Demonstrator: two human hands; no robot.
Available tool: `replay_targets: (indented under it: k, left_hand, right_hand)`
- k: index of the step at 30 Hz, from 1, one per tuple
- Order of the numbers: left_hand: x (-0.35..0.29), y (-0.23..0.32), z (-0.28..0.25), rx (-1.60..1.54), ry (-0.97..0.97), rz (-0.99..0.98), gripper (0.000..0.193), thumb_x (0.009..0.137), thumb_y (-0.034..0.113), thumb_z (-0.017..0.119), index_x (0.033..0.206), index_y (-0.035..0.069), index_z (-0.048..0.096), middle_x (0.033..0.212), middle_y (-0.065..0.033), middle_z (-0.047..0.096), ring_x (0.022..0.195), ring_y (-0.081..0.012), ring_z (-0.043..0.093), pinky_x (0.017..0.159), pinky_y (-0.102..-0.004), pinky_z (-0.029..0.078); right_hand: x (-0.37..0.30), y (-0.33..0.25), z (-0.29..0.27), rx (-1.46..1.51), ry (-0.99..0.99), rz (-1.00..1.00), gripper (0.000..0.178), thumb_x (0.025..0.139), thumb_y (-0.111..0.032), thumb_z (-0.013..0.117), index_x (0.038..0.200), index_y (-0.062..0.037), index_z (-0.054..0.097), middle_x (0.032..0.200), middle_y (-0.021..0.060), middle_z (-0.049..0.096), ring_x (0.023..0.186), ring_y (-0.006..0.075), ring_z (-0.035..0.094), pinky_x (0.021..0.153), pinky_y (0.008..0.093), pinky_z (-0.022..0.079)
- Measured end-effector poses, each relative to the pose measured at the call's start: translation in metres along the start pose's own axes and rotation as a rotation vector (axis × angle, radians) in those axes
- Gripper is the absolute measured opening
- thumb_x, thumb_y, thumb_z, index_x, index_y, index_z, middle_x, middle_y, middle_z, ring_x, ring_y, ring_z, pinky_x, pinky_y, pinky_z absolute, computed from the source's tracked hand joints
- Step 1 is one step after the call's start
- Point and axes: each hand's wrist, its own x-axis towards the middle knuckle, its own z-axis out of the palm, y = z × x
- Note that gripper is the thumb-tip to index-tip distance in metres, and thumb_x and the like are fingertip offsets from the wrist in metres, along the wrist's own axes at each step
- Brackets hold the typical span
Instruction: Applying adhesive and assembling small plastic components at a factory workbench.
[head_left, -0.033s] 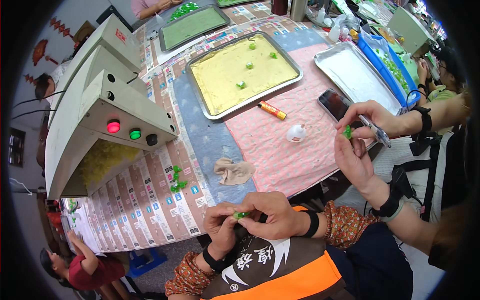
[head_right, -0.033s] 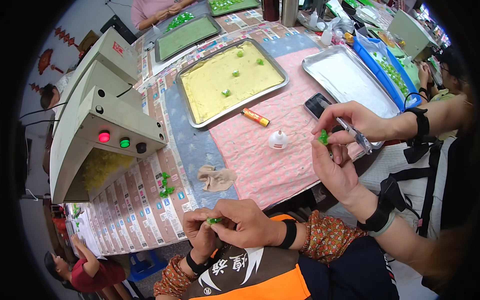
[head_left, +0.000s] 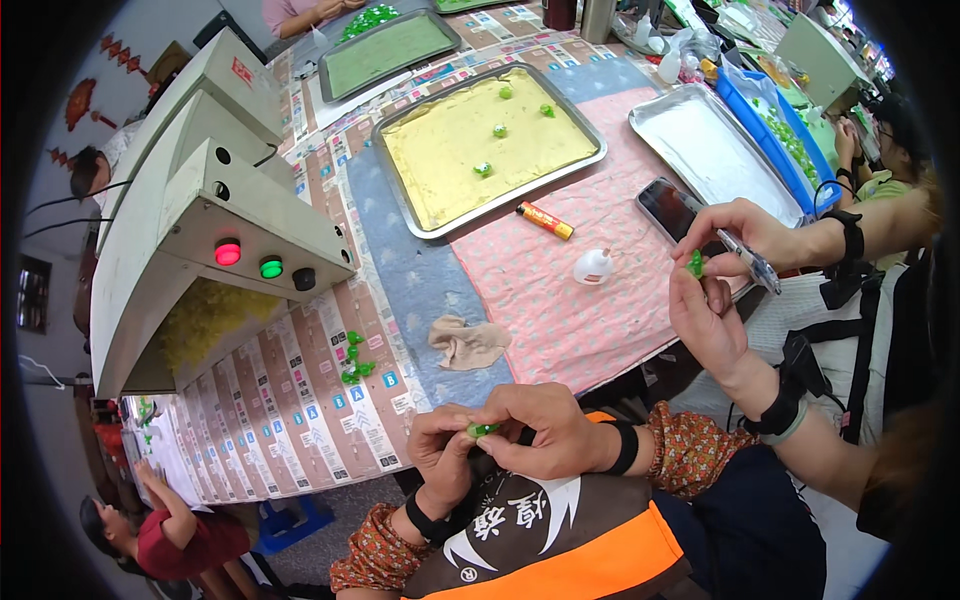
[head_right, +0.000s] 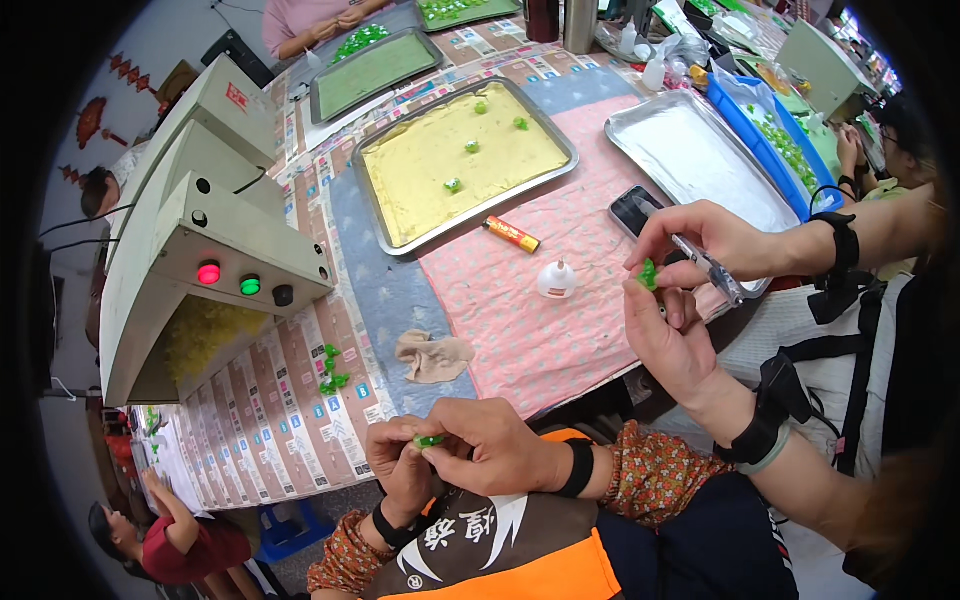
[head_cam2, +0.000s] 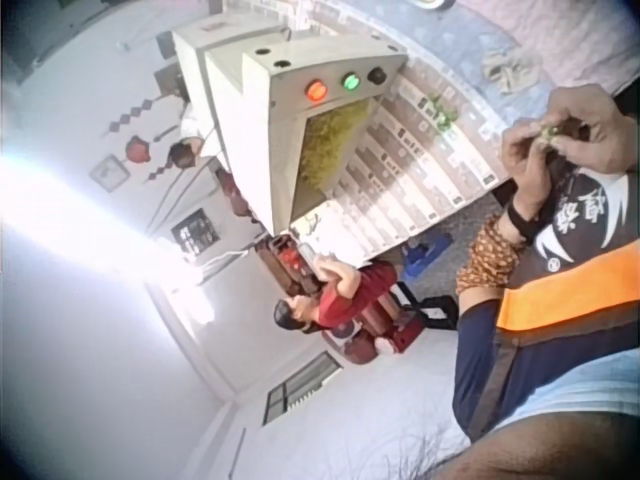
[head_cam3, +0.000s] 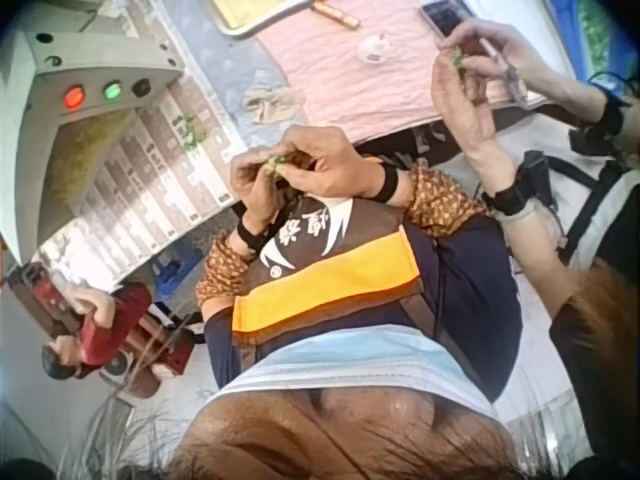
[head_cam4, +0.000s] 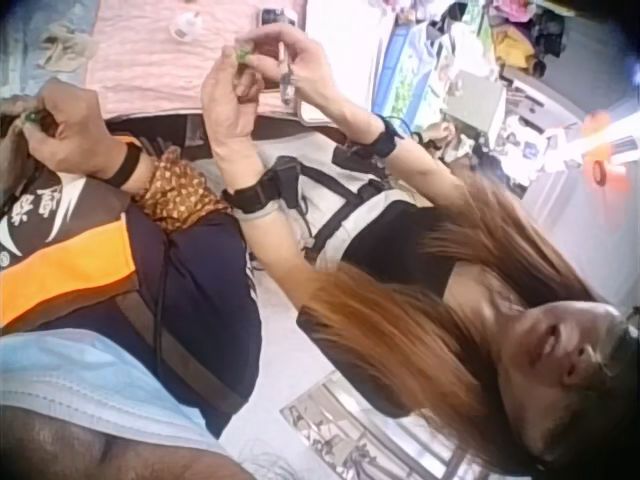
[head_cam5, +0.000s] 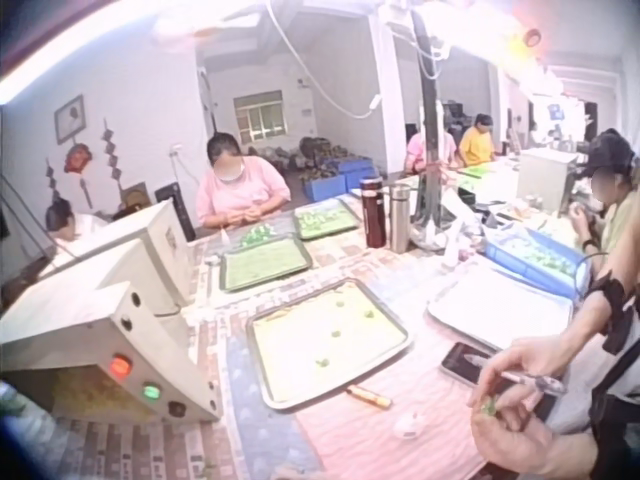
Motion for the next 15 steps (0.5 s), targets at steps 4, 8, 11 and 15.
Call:
replay_targets:
  k: [4,8,11,15]
  left_hand:
    - [0.0004,0.0002,0.0001,0.015,0.009,0.009,0.014,0.094,0.007,0.064,0.104,0.003,0.056,0.098,-0.0153,0.068,0.085,-0.0185,0.063,0.077,-0.0301,0.052]
    - [-0.0007,0.0002,-0.0002,0.037,0.027,0.01,0.014,0.094,0.007,0.065,0.104,0.003,0.056,0.096,-0.013,0.066,0.086,-0.018,0.063,0.077,-0.0298,0.052]
    - [0.0001,0.0004,0.0002,0.047,0.041,0.015,0.015,0.093,0.006,0.065,0.104,0.003,0.055,0.095,-0.0119,0.065,0.086,-0.0178,0.063,0.077,-0.0297,0.052]
    - [0.0016,0.0011,0.0013,0.036,0.046,0.015,0.015,0.093,0.007,0.066,0.104,0.003,0.055,0.095,-0.0122,0.065,0.086,-0.0177,0.063,0.077,-0.0296,0.051]
  right_hand:
    - [0.0019,-0.0008,0.0028,0.001,0.055,0.002,0.012,0.082,-0.003,0.07,0.09,0.0004,0.062,0.069,0.0082,0.056,0.055,0.0126,0.058,0.049,0.0273,0.043]
    - [0.0021,-0.0008,0.0025,-0.003,0.044,0.019,0.011,0.082,-0.003,0.069,0.09,0.0,0.062,0.07,0.0081,0.057,0.056,0.0126,0.059,0.05,0.0269,0.044]
    - [0.003,0.0005,-0.0007,-0.019,0.003,0.008,0.018,0.082,0.002,0.069,0.1,0.0043,0.065,0.08,0.0056,0.065,0.063,0.0067,0.061,0.054,0.0204,0.047]
    - [0.0045,-0.0005,-0.0006,-0.023,0.007,0.007,0.018,0.082,0.002,0.07,0.1,0.0042,0.065,0.081,0.0057,0.065,0.063,0.0063,0.06,0.054,0.0202,0.047]
